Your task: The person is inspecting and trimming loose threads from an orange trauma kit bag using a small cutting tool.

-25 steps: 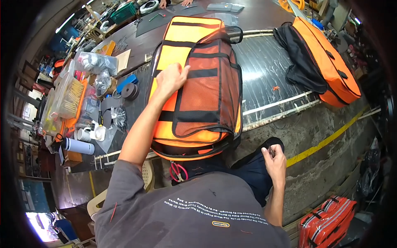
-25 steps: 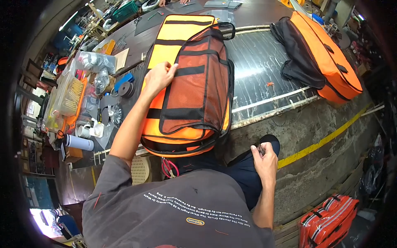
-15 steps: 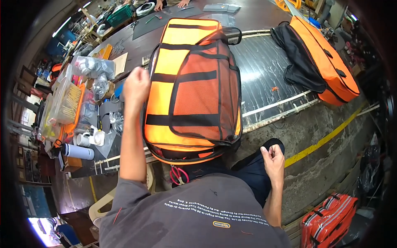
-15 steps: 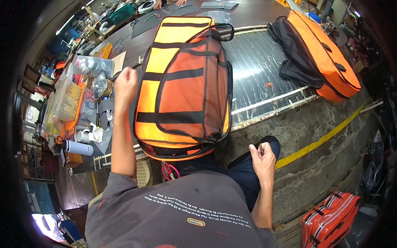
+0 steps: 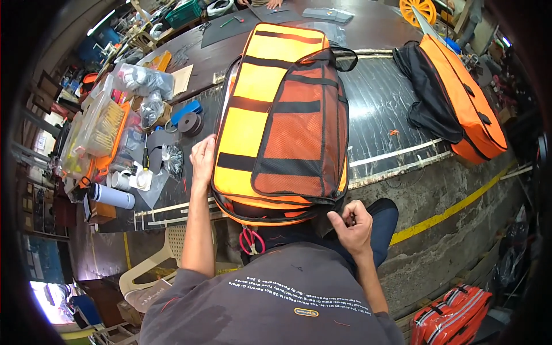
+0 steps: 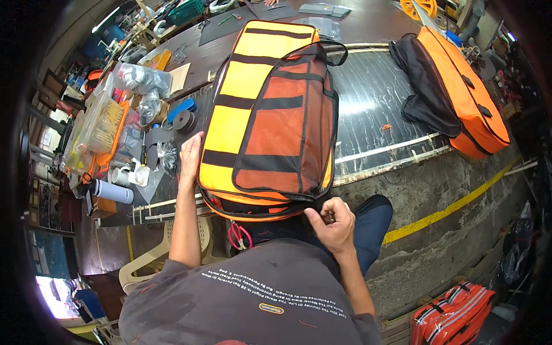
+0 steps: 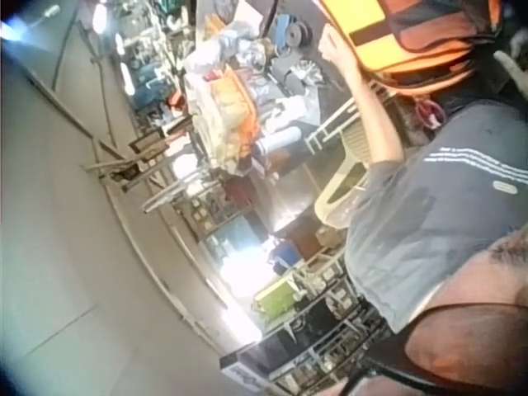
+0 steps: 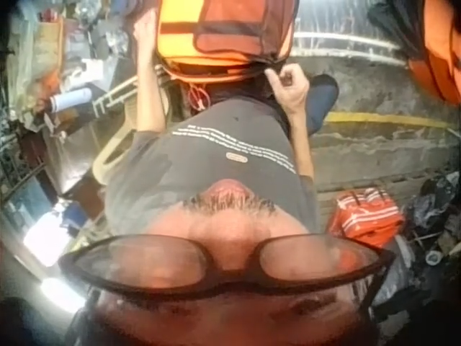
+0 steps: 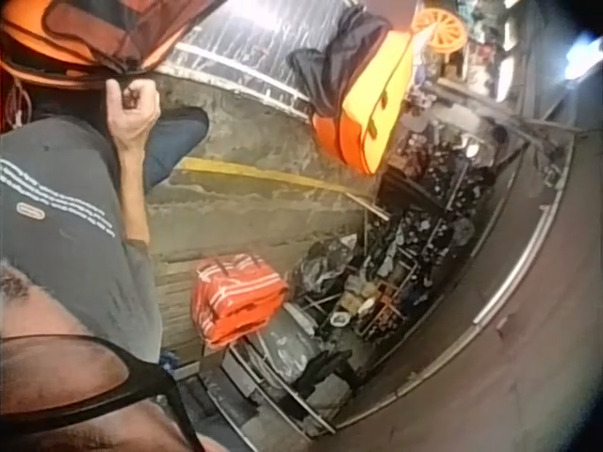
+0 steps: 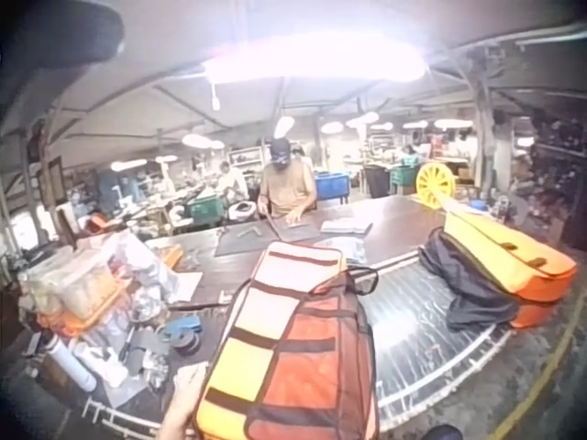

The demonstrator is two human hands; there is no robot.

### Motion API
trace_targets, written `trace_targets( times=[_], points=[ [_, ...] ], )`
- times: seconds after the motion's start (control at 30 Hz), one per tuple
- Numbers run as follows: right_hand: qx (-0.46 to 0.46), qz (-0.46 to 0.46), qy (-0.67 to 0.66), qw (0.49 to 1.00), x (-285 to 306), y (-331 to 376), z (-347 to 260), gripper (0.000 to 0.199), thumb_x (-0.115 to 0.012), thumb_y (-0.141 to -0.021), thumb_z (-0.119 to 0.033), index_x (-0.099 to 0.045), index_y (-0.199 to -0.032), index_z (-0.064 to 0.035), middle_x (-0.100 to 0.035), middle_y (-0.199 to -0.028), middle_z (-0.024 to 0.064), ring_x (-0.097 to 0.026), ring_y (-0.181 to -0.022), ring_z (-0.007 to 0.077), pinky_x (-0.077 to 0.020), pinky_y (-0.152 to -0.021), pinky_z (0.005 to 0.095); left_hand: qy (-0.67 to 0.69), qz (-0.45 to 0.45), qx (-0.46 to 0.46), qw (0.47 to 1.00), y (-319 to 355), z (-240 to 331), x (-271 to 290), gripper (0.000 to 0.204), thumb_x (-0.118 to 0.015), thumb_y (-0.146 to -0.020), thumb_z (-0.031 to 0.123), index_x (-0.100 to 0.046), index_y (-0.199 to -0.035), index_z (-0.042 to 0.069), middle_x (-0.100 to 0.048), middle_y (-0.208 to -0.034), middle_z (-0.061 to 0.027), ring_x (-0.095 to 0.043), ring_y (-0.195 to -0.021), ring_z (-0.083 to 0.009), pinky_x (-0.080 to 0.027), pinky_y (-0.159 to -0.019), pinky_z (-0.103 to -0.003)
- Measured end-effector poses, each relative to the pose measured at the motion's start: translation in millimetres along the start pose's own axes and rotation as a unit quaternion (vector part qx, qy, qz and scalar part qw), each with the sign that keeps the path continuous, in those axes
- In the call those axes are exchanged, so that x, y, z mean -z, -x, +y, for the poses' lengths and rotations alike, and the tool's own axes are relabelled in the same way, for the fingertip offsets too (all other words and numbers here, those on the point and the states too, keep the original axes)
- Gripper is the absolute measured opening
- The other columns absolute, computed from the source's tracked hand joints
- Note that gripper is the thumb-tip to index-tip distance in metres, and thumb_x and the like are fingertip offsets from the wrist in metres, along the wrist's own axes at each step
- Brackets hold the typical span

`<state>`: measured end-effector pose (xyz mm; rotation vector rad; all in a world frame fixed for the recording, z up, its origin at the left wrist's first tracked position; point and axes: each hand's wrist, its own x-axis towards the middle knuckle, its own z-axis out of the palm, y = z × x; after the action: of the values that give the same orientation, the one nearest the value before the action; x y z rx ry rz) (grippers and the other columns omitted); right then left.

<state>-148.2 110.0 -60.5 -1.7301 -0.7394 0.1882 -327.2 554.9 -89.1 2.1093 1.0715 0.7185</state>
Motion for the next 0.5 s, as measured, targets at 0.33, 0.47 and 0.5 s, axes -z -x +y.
trace_targets(
  times=[0.33,0.47,0.5],
  points=[
    [0.247,-0.006,0.2,0.948,-18,-12,-44,0.058,-0.098,-0.078,-0.038,-0.069,-0.121,-0.0116,-0.07,-0.088,0.001,-0.069,-0.077,0.0238,-0.0478,-0.096,0.0481,-0.119,0.029,-0.176,0.977,28,110,14,0.045,-0.068,-0.105,0.033,-0.068,-0.149,0.019,-0.057,-0.156,-0.0165,-0.04,-0.154,-0.0377,-0.026,-0.127,-0.054],
    [0.21,-0.007,0.209,0.955,-12,-26,-36,0.067,-0.097,-0.08,-0.034,-0.072,-0.136,-0.0083,-0.069,-0.083,0.0047,-0.067,-0.071,0.0244,-0.0469,-0.073,0.0395,-0.267,-0.079,-0.249,0.928,-5,155,13,0.05,-0.08,-0.095,0.026,-0.071,-0.145,0.023,-0.066,-0.141,-0.0115,-0.053,-0.141,-0.0336,-0.038,-0.118,-0.054],
    [0.192,-0.014,0.184,0.964,-11,-30,-39,0.065,-0.097,-0.08,-0.033,-0.073,-0.135,-0.0077,-0.069,-0.081,0.0048,-0.066,-0.069,0.0244,-0.0452,-0.07,0.0394,-0.305,-0.081,-0.283,0.906,-18,152,4,0.051,-0.082,-0.094,0.03,-0.073,-0.144,0.024,-0.069,-0.135,-0.0091,-0.056,-0.136,-0.0319,-0.04,-0.116,-0.054]
  ],
)
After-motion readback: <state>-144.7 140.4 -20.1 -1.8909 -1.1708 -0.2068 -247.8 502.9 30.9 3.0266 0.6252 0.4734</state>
